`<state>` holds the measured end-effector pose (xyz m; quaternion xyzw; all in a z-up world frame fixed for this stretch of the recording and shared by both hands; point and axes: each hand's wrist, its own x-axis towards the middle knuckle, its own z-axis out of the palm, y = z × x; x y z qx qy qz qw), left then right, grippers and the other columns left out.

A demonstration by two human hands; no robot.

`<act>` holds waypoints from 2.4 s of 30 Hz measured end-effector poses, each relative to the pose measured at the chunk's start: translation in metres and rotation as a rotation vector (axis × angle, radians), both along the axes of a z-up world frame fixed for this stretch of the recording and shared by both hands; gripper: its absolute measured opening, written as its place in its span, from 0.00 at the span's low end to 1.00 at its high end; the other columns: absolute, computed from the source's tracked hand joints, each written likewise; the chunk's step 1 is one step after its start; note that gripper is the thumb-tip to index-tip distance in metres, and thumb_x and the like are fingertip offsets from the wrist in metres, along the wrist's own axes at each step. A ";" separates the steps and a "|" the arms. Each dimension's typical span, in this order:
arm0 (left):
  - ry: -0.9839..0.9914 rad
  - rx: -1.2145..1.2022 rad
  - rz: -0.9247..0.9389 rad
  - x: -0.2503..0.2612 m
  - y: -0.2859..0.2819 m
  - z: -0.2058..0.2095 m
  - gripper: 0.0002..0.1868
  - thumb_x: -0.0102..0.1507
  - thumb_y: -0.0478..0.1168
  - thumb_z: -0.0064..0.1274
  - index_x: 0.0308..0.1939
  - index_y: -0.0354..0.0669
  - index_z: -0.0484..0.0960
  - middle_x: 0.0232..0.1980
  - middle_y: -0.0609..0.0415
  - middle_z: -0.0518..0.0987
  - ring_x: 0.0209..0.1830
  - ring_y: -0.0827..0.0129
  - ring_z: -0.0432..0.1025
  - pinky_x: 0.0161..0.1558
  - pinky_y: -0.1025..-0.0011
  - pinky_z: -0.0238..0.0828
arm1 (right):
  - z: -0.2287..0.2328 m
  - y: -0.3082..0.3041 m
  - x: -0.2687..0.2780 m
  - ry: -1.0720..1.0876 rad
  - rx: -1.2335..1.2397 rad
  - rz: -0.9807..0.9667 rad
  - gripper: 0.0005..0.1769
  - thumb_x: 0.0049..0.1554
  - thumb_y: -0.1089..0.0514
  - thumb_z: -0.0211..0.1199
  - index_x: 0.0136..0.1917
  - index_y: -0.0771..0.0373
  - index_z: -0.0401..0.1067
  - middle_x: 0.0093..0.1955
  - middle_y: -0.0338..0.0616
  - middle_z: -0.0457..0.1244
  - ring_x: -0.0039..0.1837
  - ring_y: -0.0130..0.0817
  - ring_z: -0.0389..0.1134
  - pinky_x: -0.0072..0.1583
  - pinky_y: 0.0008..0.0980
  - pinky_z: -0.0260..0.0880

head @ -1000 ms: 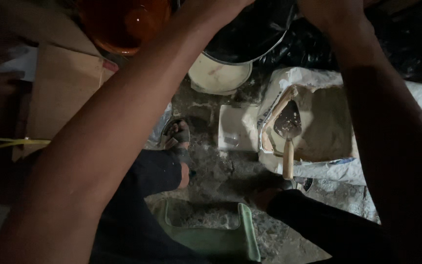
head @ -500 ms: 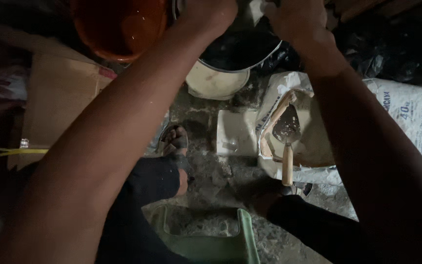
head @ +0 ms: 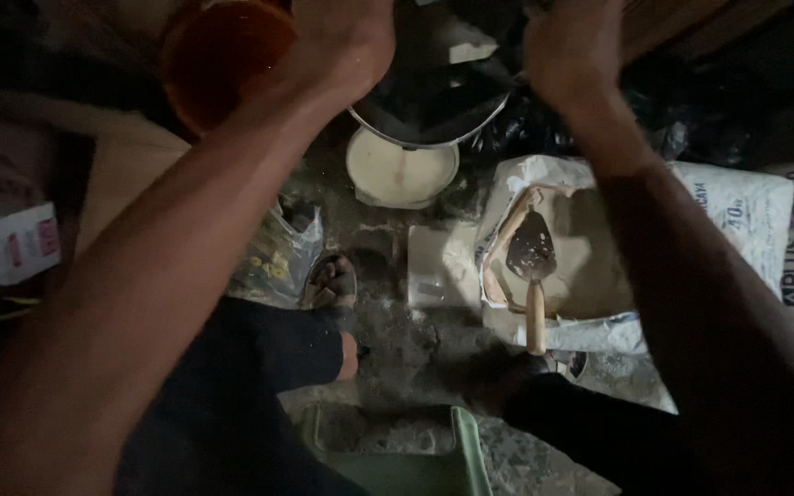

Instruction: The person scoops a white powder from a large bag into a bucket using a trowel. They repeatedly transfer the powder and occasionally use their hand to assist in moving the material.

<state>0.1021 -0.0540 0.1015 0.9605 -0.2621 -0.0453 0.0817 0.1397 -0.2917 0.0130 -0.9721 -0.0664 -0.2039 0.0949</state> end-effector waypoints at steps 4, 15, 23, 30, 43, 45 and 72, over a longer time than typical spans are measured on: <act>0.020 0.045 -0.007 -0.019 0.003 0.028 0.03 0.60 0.32 0.50 0.31 0.39 0.75 0.24 0.50 0.72 0.22 0.64 0.69 0.27 0.68 0.69 | 0.072 0.013 -0.060 -0.073 0.051 0.106 0.04 0.53 0.66 0.59 0.42 0.69 0.68 0.40 0.55 0.64 0.44 0.51 0.63 0.38 0.44 0.57; 0.157 -0.039 -0.186 -0.069 0.008 -0.028 0.20 0.61 0.35 0.44 0.12 0.34 0.65 0.15 0.48 0.65 0.14 0.56 0.63 0.20 0.62 0.61 | 0.055 0.042 -0.227 0.601 0.207 -0.189 0.08 0.51 0.61 0.52 0.41 0.62 0.72 0.32 0.48 0.63 0.35 0.42 0.63 0.37 0.39 0.64; 0.269 0.029 -0.259 -0.084 -0.013 -0.209 0.10 0.54 0.31 0.45 0.18 0.32 0.73 0.21 0.41 0.72 0.23 0.50 0.70 0.24 0.53 0.67 | -0.152 0.067 -0.287 0.887 0.589 -0.485 0.14 0.45 0.59 0.48 0.41 0.62 0.74 0.36 0.52 0.65 0.44 0.52 0.67 0.45 0.51 0.62; 0.608 -0.445 -0.147 -0.072 -0.039 -0.312 0.27 0.65 0.53 0.35 0.16 0.41 0.64 0.21 0.53 0.68 0.22 0.76 0.62 0.30 0.69 0.56 | -0.237 0.084 -0.288 0.968 0.782 -0.768 0.15 0.50 0.52 0.56 0.43 0.65 0.73 0.37 0.60 0.65 0.46 0.56 0.66 0.45 0.51 0.66; 0.204 -0.139 -0.291 -0.075 -0.076 -0.328 0.26 0.58 0.32 0.46 0.08 0.46 0.52 0.07 0.59 0.54 0.09 0.82 0.41 0.14 0.78 0.41 | -0.229 0.096 -0.303 0.927 0.923 -0.761 0.20 0.53 0.48 0.51 0.51 0.64 0.68 0.43 0.63 0.64 0.50 0.60 0.65 0.50 0.55 0.65; 0.037 0.070 -0.294 -0.086 -0.074 -0.310 0.26 0.55 0.31 0.48 0.08 0.47 0.50 0.06 0.59 0.52 0.07 0.78 0.41 0.13 0.72 0.40 | -0.213 0.102 -0.302 0.919 0.877 -0.714 0.22 0.55 0.50 0.50 0.56 0.67 0.63 0.46 0.67 0.63 0.52 0.63 0.64 0.53 0.56 0.65; -0.251 0.636 -0.331 -0.136 -0.022 -0.266 0.24 0.56 0.49 0.56 0.51 0.47 0.67 0.54 0.53 0.67 0.69 0.55 0.45 0.71 0.46 0.27 | -0.229 0.092 -0.291 1.019 0.049 -0.348 0.34 0.54 0.42 0.49 0.68 0.57 0.49 0.50 0.48 0.64 0.59 0.46 0.57 0.58 0.46 0.52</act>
